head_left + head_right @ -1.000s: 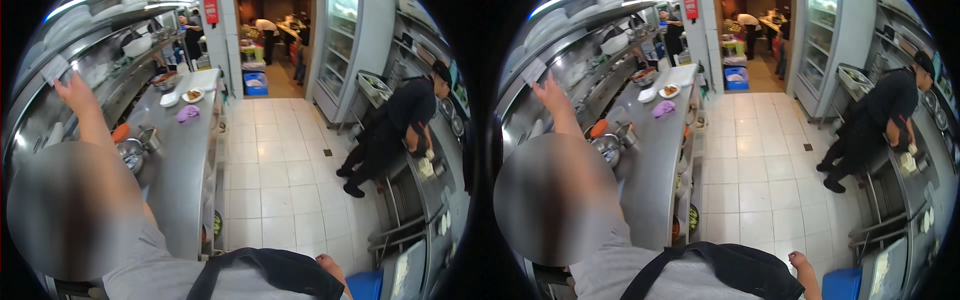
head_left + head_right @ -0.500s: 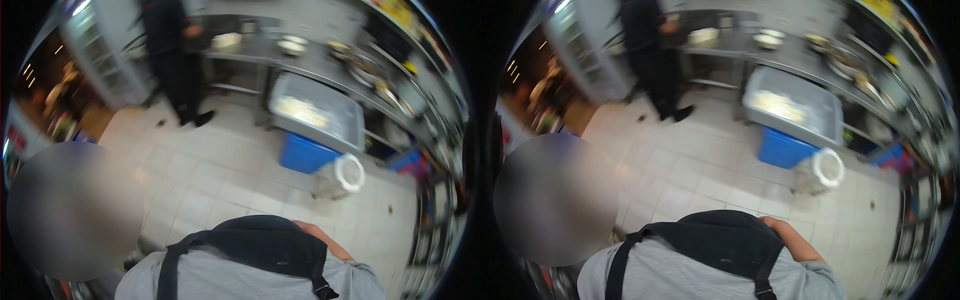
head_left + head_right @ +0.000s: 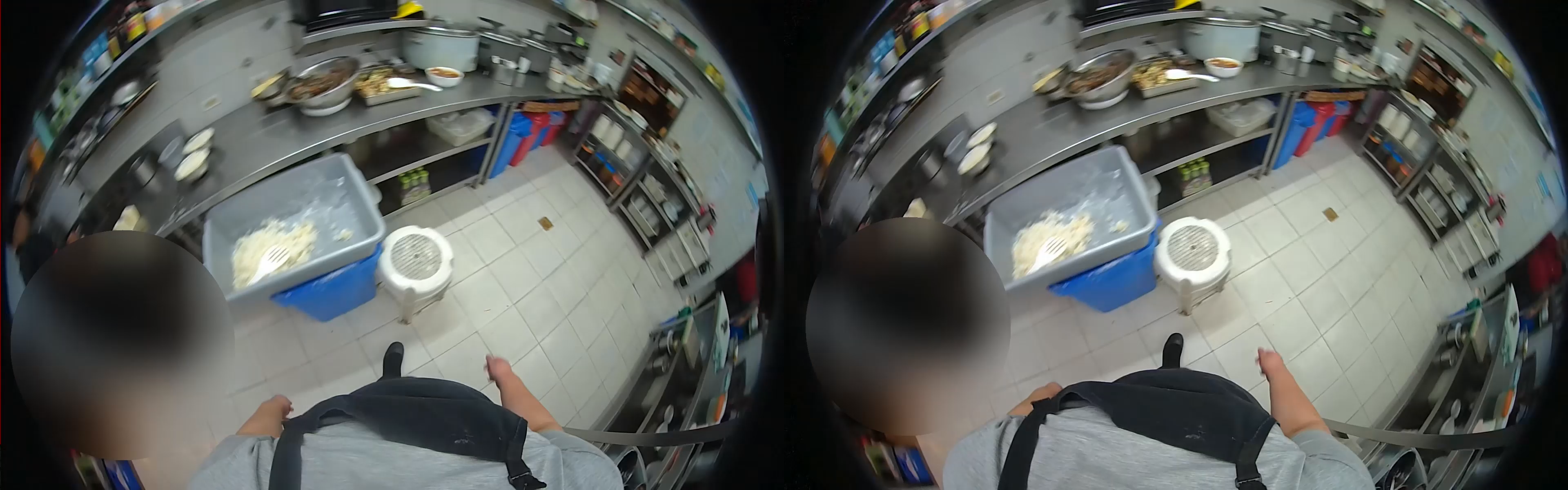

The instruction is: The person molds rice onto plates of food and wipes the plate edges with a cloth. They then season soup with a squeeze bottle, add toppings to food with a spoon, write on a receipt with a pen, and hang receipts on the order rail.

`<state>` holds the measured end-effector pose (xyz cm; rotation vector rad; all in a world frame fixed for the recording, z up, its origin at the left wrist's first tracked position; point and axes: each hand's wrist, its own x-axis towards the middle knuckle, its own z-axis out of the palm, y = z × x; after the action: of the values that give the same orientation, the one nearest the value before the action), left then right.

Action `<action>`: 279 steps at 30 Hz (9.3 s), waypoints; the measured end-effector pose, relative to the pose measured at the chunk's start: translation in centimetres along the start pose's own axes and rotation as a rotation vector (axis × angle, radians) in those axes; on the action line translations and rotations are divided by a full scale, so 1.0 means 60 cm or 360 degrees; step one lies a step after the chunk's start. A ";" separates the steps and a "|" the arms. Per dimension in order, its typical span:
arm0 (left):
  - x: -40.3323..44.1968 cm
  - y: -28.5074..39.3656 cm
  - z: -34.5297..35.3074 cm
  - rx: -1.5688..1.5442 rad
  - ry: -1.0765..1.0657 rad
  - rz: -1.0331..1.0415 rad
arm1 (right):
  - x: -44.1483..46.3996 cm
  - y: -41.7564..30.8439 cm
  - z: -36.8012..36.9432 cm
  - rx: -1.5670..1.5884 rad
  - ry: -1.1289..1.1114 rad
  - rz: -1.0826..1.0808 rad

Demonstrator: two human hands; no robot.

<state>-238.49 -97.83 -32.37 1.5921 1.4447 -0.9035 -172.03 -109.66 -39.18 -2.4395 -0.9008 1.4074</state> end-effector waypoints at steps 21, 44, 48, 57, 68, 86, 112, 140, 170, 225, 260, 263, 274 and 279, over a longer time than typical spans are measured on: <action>0.557 1.086 -0.683 0.0154 0.1125 0.0564 | 0.172 0.276 -0.431 -0.0132 -0.0175 0.0673; 0.944 1.790 -1.069 0.1365 0.1097 0.1400 | 0.726 0.199 -1.291 0.0090 -0.0038 0.0607; 0.797 2.283 -1.193 0.0169 0.0897 0.0774 | 0.805 0.278 -1.399 0.0148 -0.0055 0.0828; 0.782 2.750 -1.283 0.0184 0.0928 0.1280 | 1.162 0.410 -1.830 -0.0663 -0.0248 0.0381; 0.813 3.234 -1.631 -0.1204 0.0773 0.2058 | 1.588 0.214 -2.281 0.0018 0.0356 -0.0272; 1.103 3.996 -1.970 -0.2184 0.0651 0.1099 | 1.590 0.104 -2.932 0.0603 0.1275 -0.0172; 0.781 4.284 -1.497 -0.0234 -0.0643 0.1917 | 1.683 0.130 -3.227 0.2744 0.0859 -0.0798; 0.731 4.342 -1.369 -0.0435 -0.1490 0.1301 | 1.613 0.150 -3.182 0.1614 0.1496 0.0680; 0.337 4.552 -0.697 0.0210 -0.1859 0.1114 | 1.213 1.028 -2.638 0.1082 0.0973 0.1721; 0.337 4.660 -0.555 0.0104 -0.1870 0.0855 | 1.028 1.401 -3.441 0.1148 0.2350 0.1153; 0.317 4.685 -0.548 0.0289 -0.1768 0.1060 | 1.027 1.114 -3.377 0.0868 0.1556 0.0693; 0.314 4.686 -0.548 0.0302 -0.1741 0.1074 | 1.050 1.104 -3.382 0.0643 0.1574 0.0703; 0.315 4.686 -0.550 0.0278 -0.1755 0.1048 | 1.051 1.096 -3.326 -0.0683 0.2196 0.0201; 0.315 4.684 -0.549 0.0248 -0.1757 0.1027 | 1.041 1.083 -3.310 -0.0870 0.2359 0.0285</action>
<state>43.00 -71.55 -9.99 1.1685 0.0859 -1.1960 43.33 -97.96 -6.82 -2.8968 -0.6224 -0.8706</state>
